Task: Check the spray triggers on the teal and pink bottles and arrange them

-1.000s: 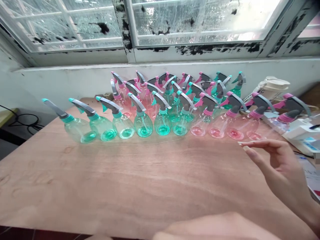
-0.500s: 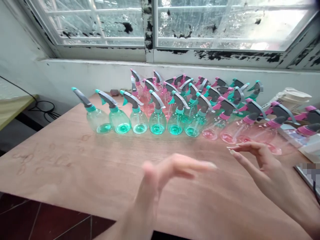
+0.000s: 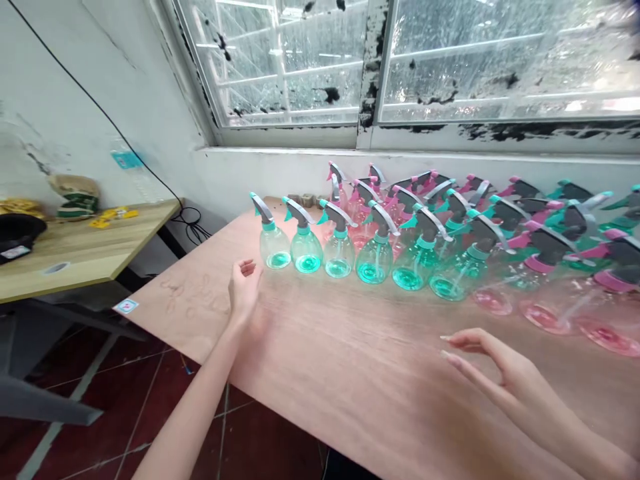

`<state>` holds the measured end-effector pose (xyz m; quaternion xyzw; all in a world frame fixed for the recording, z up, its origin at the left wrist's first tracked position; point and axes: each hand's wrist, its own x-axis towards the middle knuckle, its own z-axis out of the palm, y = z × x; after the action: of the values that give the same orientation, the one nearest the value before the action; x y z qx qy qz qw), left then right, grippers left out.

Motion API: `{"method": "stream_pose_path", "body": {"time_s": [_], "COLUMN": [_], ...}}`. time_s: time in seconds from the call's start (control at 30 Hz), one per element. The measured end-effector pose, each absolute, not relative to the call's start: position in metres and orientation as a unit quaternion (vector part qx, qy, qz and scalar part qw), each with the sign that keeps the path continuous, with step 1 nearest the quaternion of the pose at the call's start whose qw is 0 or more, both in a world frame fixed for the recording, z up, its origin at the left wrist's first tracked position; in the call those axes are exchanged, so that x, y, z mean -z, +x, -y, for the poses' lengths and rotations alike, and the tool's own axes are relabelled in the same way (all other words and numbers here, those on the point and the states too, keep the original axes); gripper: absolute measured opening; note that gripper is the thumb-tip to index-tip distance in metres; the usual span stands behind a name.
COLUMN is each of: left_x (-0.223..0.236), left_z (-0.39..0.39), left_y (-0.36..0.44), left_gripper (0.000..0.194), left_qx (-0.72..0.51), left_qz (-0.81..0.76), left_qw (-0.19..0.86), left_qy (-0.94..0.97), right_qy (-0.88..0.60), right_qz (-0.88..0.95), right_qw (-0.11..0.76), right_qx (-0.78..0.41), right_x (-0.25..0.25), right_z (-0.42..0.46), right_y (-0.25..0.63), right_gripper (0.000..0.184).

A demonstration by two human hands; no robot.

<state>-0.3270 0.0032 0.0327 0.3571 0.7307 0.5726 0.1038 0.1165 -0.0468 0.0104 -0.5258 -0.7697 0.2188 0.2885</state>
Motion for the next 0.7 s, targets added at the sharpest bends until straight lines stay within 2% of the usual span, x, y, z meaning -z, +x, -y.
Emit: {"method": "stream_pose_path", "body": {"time_s": [0.17, 0.33, 0.53, 0.7], "left_x": [-0.053, -0.06, -0.066, -0.086], "left_z": [-0.04, -0.073, -0.08, -0.053], "left_y": [-0.336, -0.335, -0.344, -0.362], "left_gripper": [0.049, 0.057, 0.036, 0.019], "left_qx": [-0.518, -0.469, -0.429, -0.397], "left_qz": [-0.746, -0.762, -0.781, -0.805], "left_qw": [0.026, -0.02, -0.038, -0.027], "left_qy": [0.418, 0.445, 0.452, 0.44], "right_qy": [-0.481, -0.488, -0.499, -0.535], "right_qz": [0.812, 0.823, 0.827, 0.806], "right_qw": [0.251, 0.211, 0.219, 0.234], "right_qx": [-0.216, -0.2, -0.137, -0.098], "right_x": [0.006, 0.022, 0.05, 0.064], "right_z": [0.054, 0.065, 0.075, 0.081], "right_y": [0.103, 0.105, 0.123, 0.139], "right_gripper": [0.027, 0.027, 0.036, 0.048]}}
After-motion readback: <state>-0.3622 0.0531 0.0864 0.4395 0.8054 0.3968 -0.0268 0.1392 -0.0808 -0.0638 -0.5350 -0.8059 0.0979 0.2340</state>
